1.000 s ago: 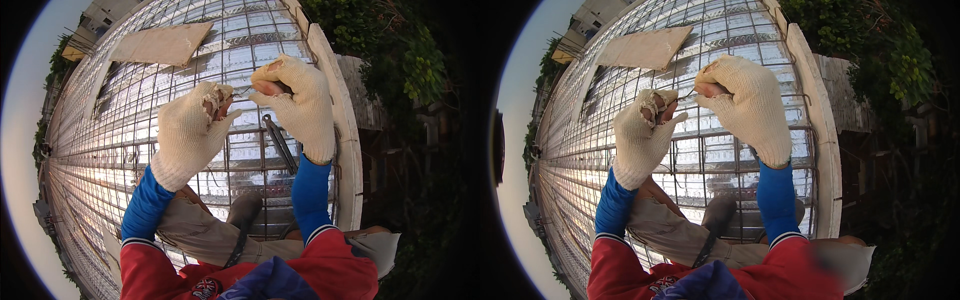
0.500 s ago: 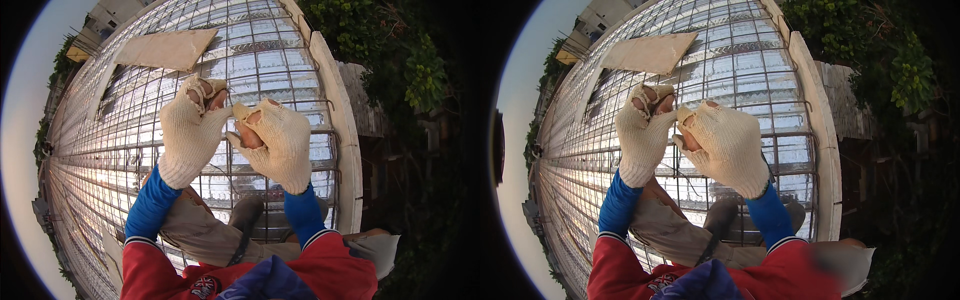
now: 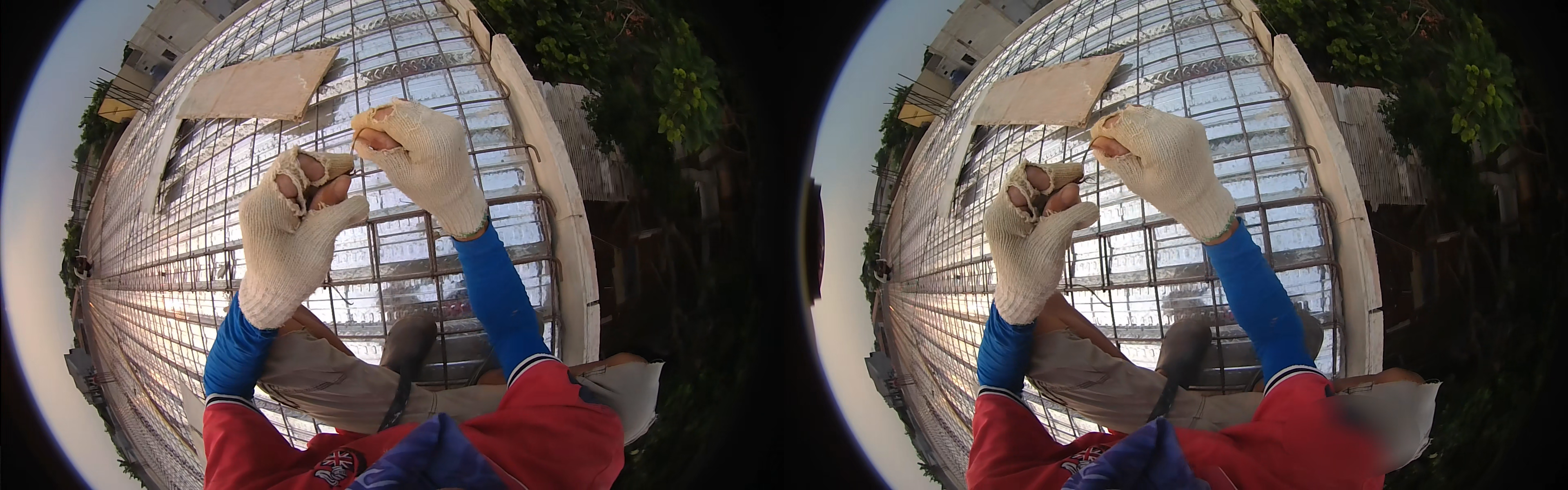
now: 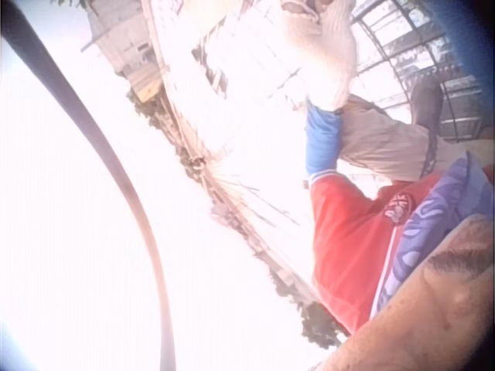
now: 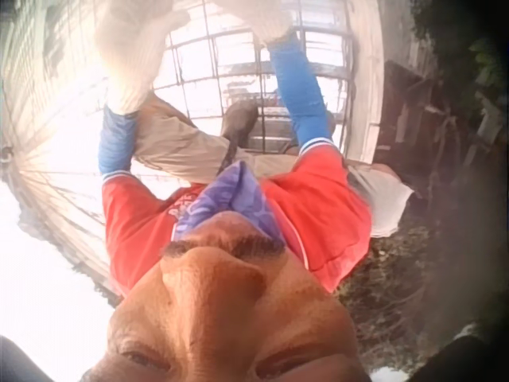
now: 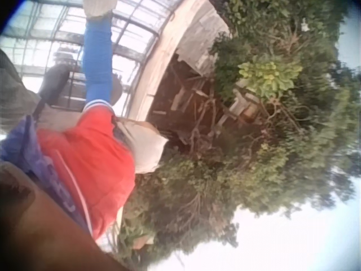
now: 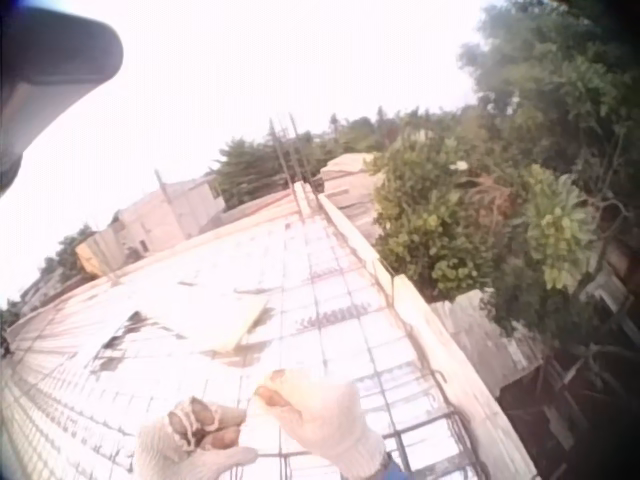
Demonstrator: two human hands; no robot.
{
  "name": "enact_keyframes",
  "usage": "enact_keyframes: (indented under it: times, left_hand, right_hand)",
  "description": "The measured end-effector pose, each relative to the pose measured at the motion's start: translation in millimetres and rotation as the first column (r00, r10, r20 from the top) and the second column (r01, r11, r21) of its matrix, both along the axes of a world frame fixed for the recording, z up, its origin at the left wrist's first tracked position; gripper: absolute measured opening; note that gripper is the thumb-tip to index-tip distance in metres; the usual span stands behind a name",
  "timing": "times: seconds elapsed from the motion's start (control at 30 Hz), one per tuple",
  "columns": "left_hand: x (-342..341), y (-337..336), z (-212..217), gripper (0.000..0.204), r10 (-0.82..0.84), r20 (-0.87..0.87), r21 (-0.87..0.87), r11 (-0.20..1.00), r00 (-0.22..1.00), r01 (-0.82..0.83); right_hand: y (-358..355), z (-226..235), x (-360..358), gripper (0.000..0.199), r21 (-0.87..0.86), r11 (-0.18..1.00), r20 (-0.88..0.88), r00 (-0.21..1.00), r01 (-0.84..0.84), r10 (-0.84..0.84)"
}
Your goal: The person works on a metal rebar grid on a rooftop, using a hammer to bend and secure wire ties at intersections. The person repeatedly ties and adjusts the grid while standing on the structure.
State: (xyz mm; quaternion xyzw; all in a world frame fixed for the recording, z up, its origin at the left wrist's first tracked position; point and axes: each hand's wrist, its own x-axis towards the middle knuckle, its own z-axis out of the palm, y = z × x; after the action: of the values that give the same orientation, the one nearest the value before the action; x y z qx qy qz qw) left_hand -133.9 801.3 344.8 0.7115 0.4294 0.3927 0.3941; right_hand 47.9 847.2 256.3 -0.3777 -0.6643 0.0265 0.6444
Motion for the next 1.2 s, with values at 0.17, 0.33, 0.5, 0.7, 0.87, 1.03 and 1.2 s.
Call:
enact_keyframes:
  times: [0.17,0.33,0.5,0.7,0.87,1.03,1.2]
  left_hand:
    - [-8,10,-13,0.025,0.030,-0.301,0.237,0.970,0.953,0.045]
    - [4,13,-12,0.034,0.084,-0.217,0.281,0.960,0.972,-0.021]
    - [14,14,-9,0.059,0.041,-0.061,0.049,0.998,0.997,-0.038]
    - [20,16,-2,0.078,0.000,0.128,-0.046,0.999,0.992,0.006]
    - [25,19,1,0.050,-0.022,0.150,-0.325,0.943,0.989,0.070]
    - [29,22,0,0.052,-0.044,0.200,-0.336,0.935,0.979,0.111]
    - [31,20,-4,0.045,-0.017,0.125,-0.168,0.985,0.992,0.038]
  right_hand:
    - [-11,23,28,0.019,-0.058,0.996,0.050,0.996,-0.064,0.067]
    - [-51,41,43,0.030,-0.141,0.973,0.035,0.981,-0.183,0.189]
    - [-44,30,53,0.026,-0.198,0.959,-0.127,0.976,-0.202,0.179]
    - [-38,19,49,0.021,-0.264,0.915,-0.435,0.884,-0.306,0.170]
    - [-45,18,42,0.022,-0.376,0.814,-0.600,0.786,-0.443,0.151]
    - [-47,16,38,0.025,-0.429,0.734,-0.693,0.713,-0.526,0.106]
    - [-47,18,38,0.026,-0.405,0.738,-0.707,0.696,-0.540,0.121]
